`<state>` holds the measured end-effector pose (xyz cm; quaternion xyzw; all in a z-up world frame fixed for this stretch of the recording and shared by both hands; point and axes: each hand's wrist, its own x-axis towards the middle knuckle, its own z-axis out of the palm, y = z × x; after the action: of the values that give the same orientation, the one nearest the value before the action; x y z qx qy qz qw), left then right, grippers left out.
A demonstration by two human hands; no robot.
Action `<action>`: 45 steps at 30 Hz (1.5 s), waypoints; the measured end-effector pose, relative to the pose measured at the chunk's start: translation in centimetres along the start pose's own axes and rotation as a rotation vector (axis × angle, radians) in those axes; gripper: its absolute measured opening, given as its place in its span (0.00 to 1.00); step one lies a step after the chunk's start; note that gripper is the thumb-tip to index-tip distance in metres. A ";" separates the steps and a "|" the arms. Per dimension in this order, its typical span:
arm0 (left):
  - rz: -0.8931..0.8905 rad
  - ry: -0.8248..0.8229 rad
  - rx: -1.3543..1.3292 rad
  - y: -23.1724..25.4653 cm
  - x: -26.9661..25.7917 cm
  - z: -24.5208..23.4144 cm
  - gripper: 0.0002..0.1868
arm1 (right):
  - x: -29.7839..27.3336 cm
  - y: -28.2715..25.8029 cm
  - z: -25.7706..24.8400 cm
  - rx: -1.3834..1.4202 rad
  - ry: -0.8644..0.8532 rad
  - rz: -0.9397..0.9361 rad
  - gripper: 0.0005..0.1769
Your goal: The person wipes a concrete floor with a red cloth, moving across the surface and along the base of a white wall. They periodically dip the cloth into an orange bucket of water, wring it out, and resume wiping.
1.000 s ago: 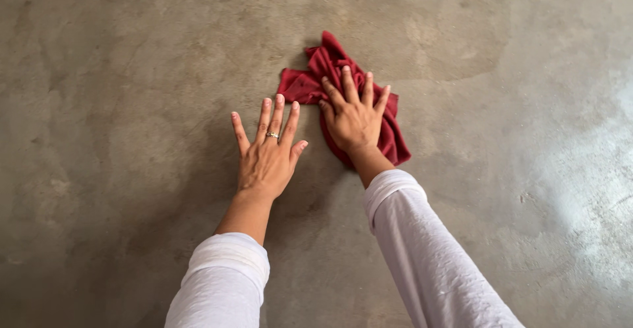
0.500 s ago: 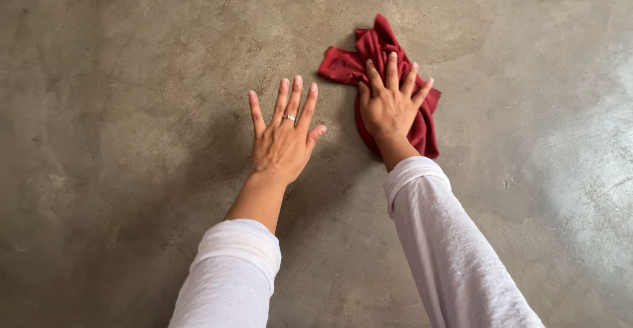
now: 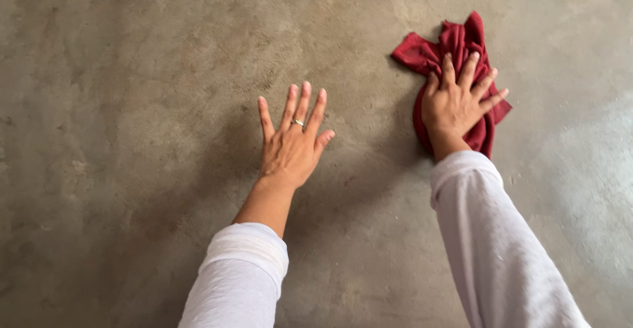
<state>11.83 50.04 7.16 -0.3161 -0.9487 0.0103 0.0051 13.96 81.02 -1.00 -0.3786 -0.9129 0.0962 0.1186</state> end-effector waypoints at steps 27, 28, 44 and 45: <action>0.135 -0.030 0.231 -5.5 -6.6 -6.7 0.35 | -10.6 8.7 -2.7 -0.018 0.159 0.089 0.30; 0.132 -0.017 0.225 -5.8 -7.2 -6.4 0.35 | -11.1 8.6 -2.7 -0.021 0.155 0.117 0.30; -0.098 0.016 0.233 -18.6 -21.0 -4.5 0.37 | -19.8 -3.1 -2.1 -0.028 0.108 -0.239 0.28; -0.103 0.014 0.239 -19.2 -21.6 -4.6 0.37 | -20.6 -4.4 -1.9 -0.023 0.113 -0.276 0.27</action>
<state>17.68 21.77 12.10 -0.2642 -0.9556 0.1207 0.0500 25.69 63.37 -1.03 -0.2555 -0.9492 0.0472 0.1775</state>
